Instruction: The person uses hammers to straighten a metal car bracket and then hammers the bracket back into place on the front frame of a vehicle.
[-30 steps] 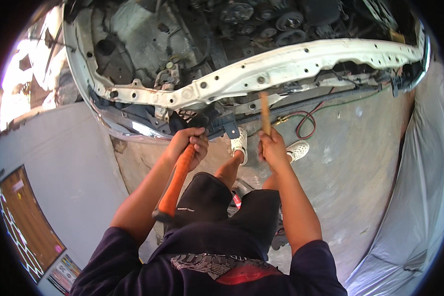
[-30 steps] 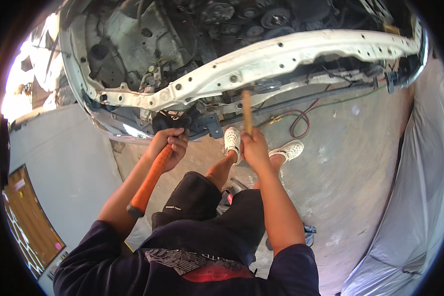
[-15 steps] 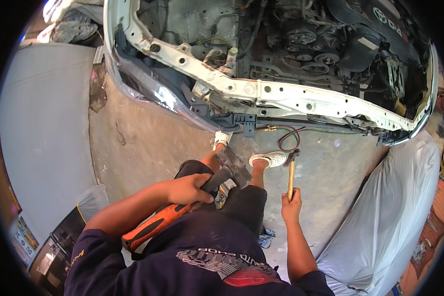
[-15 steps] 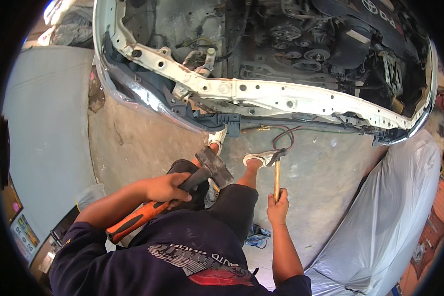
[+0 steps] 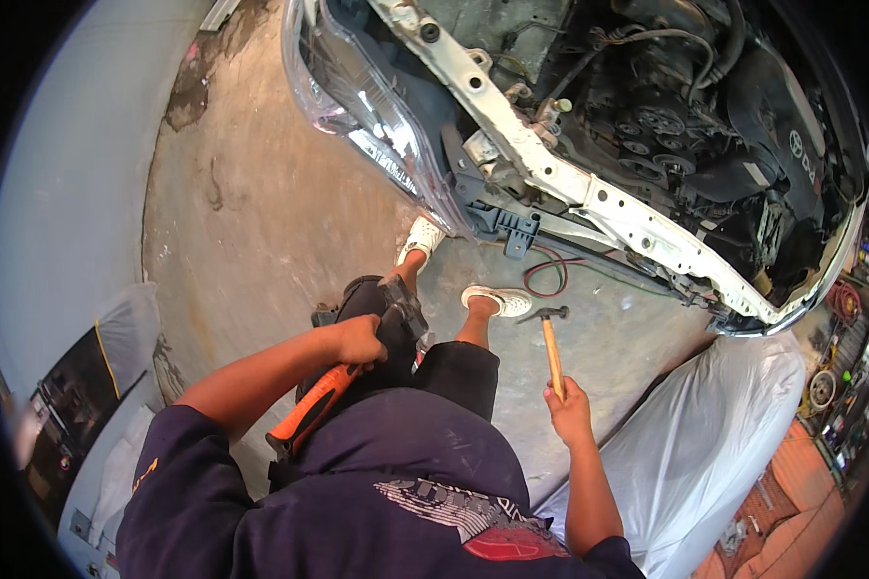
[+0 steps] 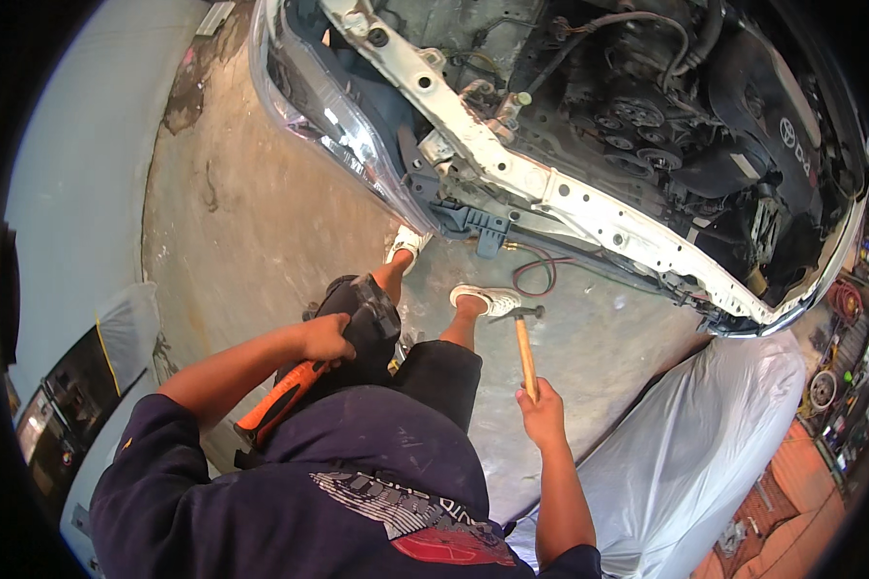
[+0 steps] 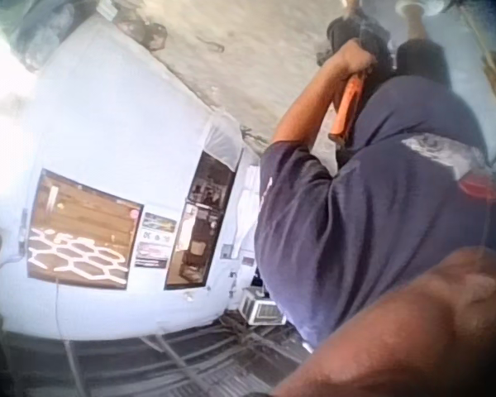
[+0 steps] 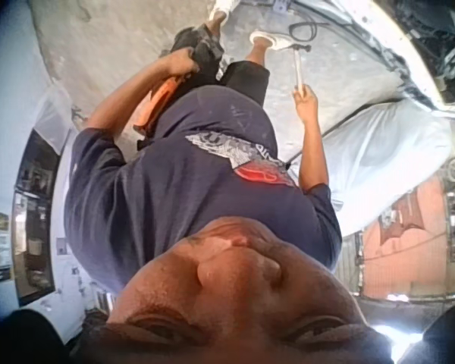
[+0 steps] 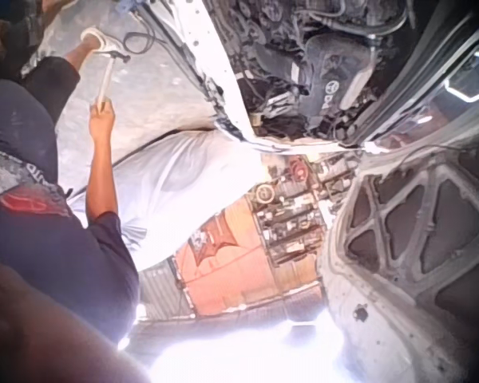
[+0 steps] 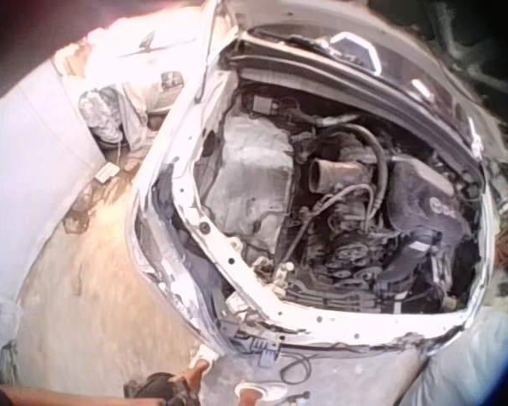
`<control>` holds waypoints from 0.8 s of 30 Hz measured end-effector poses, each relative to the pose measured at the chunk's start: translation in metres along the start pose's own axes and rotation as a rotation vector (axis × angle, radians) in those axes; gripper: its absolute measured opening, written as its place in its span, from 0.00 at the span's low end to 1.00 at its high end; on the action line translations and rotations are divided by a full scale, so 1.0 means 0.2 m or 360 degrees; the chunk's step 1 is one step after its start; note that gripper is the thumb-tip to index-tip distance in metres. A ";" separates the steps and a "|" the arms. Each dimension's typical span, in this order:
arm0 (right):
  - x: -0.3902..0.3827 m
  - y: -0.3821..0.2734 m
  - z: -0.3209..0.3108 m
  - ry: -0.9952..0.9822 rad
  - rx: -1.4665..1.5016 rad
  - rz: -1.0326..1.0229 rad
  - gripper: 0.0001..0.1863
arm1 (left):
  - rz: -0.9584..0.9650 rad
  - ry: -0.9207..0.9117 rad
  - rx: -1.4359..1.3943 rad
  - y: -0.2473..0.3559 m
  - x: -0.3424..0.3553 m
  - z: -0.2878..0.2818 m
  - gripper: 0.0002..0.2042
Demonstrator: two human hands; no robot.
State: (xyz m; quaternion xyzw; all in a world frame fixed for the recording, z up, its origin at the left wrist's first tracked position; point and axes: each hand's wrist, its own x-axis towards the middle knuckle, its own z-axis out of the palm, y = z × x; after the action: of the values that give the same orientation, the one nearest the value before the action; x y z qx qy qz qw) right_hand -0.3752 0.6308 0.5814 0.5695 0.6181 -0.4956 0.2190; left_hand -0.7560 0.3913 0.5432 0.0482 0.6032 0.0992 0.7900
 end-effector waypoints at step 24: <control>0.65 -0.85 -0.18 -0.0314 -0.0282 -0.0339 0.14 | -0.0021 -0.0023 -0.0348 -0.24 0.04 0.05 0.19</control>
State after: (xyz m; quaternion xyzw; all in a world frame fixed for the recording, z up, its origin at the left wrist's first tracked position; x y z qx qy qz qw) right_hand -0.5539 0.7498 0.5494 0.4278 0.6918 -0.5131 0.2741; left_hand -0.7394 0.3461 0.5297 -0.0415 0.5832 0.1590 0.7955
